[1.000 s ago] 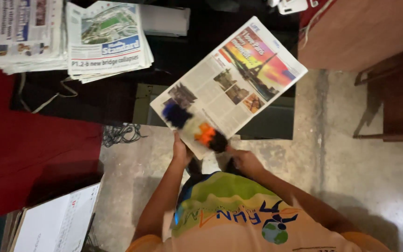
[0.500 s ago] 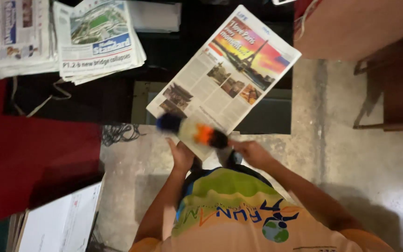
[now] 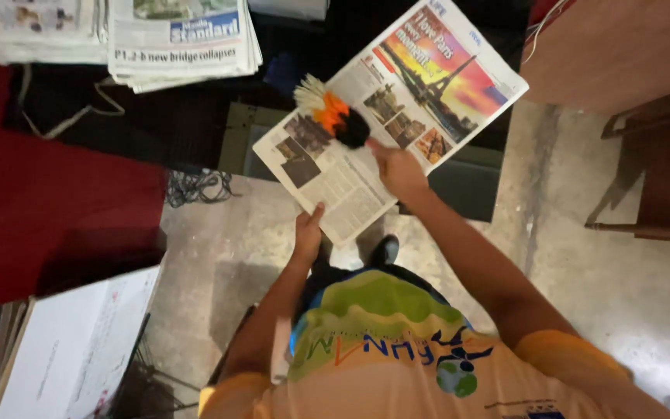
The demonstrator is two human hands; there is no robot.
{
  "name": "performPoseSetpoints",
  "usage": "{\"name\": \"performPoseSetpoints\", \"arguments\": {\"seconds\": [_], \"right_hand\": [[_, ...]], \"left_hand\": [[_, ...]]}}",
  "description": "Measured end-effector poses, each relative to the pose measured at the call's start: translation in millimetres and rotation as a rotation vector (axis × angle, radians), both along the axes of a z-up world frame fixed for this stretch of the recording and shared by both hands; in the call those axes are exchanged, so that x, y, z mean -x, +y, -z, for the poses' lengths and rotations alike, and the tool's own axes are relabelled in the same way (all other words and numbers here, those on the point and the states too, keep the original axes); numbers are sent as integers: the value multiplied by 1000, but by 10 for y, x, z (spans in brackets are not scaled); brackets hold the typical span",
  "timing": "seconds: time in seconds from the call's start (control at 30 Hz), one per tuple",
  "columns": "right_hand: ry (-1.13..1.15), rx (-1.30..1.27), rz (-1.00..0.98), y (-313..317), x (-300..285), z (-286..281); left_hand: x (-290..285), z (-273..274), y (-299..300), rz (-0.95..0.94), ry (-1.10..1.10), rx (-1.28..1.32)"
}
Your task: Dusting off stacked newspapers with a duster and flipping through pages to clean them.
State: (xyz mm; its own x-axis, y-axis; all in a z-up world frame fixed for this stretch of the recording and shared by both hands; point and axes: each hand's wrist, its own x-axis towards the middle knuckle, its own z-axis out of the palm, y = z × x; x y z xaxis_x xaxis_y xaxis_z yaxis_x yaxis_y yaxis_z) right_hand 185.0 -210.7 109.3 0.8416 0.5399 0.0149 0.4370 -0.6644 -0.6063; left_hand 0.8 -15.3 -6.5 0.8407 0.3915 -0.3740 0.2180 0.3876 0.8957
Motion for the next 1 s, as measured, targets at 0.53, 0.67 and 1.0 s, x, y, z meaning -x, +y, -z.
{"name": "performPoseSetpoints", "arguments": {"seconds": [0.53, 0.67, 1.0], "right_hand": [[-251, -139, 578, -1251, -903, 496], [-81, 2, 177, -966, 79, -138], [-198, 61, 895, -2735, -297, 686]], "left_hand": [[-165, 177, 294, -48, 44, -195], [-259, -145, 308, -53, 144, -98], [-266, -319, 425, -71, 60, -287]]}}
